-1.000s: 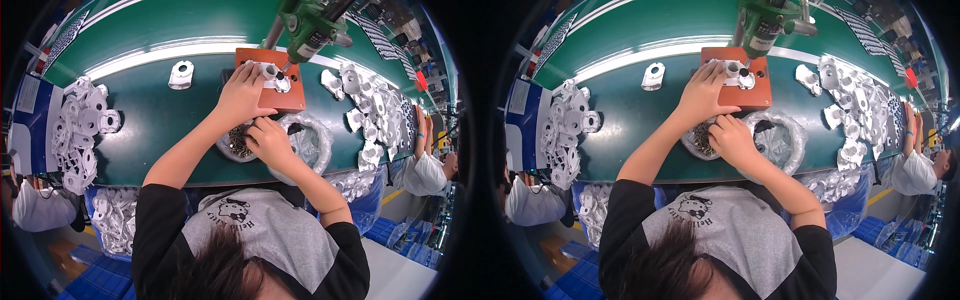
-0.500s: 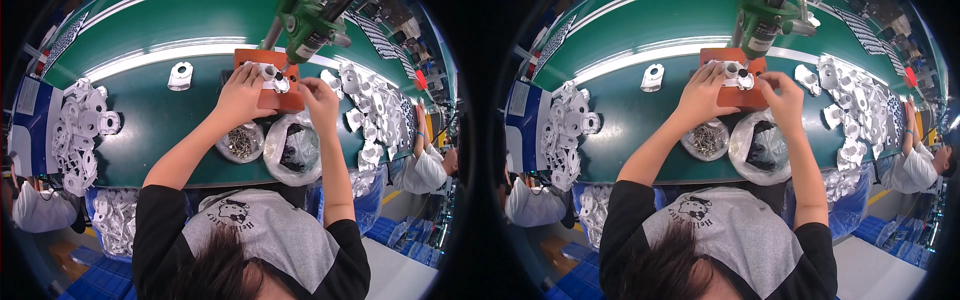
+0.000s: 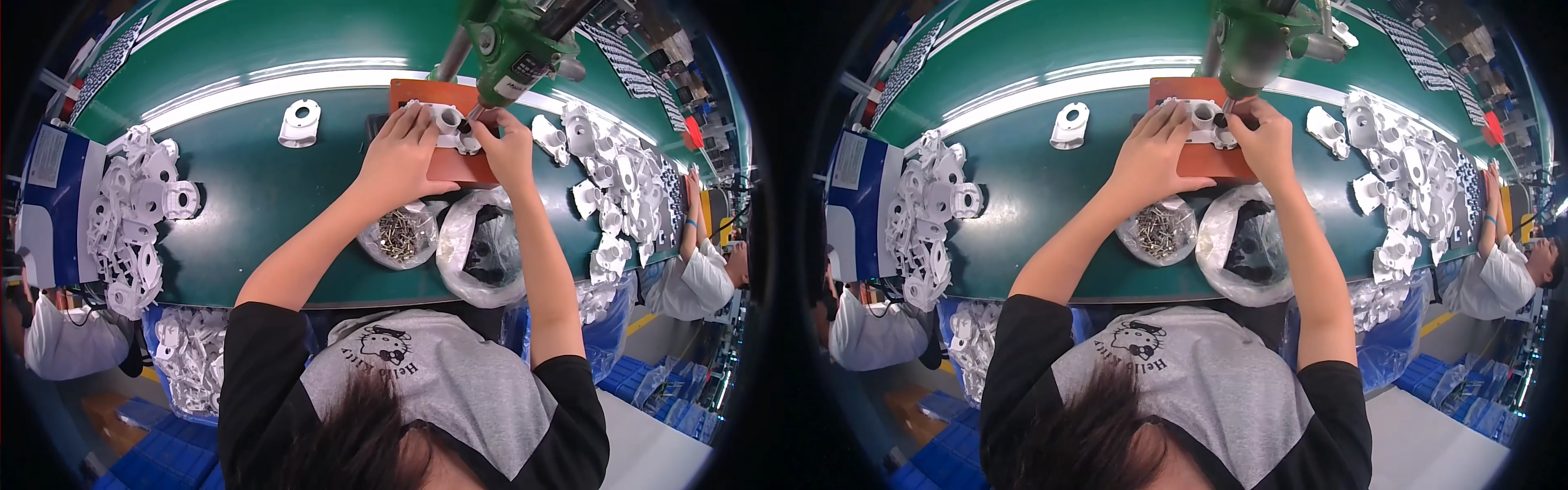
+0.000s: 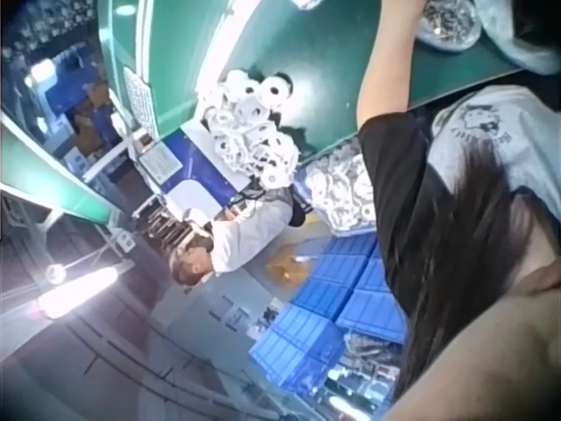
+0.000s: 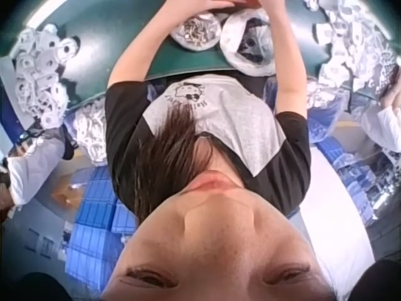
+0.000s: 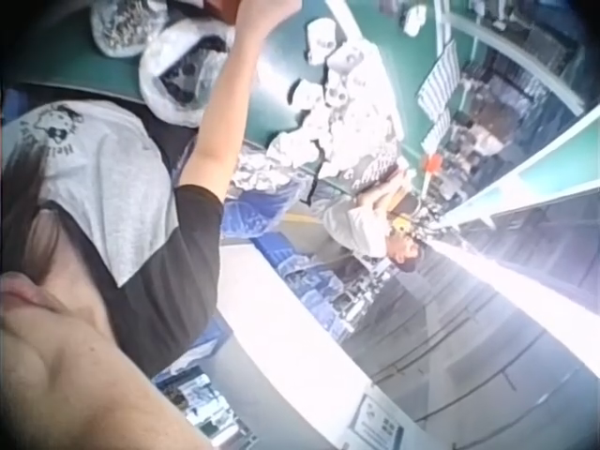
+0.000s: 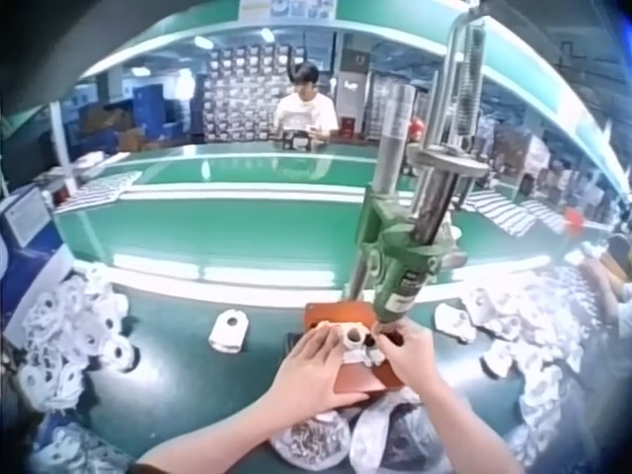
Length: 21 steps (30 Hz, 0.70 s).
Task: Assembling plastic components using a manual press on an assembly line.
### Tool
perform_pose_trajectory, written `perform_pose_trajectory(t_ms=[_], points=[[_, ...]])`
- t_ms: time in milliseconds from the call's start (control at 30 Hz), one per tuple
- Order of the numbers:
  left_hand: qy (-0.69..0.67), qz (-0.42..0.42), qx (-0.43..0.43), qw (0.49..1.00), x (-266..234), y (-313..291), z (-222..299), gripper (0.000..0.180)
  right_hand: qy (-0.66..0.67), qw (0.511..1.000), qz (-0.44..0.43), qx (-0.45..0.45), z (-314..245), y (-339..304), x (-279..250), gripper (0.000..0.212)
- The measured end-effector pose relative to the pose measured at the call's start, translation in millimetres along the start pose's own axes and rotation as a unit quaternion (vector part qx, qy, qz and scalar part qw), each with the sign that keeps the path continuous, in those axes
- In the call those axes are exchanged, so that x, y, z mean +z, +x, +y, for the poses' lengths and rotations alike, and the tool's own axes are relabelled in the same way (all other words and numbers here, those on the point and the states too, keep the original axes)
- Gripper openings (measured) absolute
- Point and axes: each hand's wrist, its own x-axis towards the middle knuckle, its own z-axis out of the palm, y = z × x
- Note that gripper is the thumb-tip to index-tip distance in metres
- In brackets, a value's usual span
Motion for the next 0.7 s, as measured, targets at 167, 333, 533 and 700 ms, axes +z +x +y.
perform_pose_trajectory(t_ms=[167,333,533,700], points=[[-0.008,0.006,-0.005,1.0,-1,1,0,0.087,-0.021,0.999,-0.01,-0.036,10,-1,-1,0.014],[-0.016,0.001,-0.004,1.0,-2,2,0,0.086,-0.146,0.976,-0.019,-0.163,6,-14,-5,0.018],[-0.004,-0.016,-0.014,1.0,-4,0,2,0.082,-0.213,0.96,-0.003,-0.184,8,-24,0,0.022],[-0.009,-0.018,-0.015,1.0,-2,0,3,0.082,-0.256,0.947,-0.035,-0.192,3,-39,-9,0.032]])
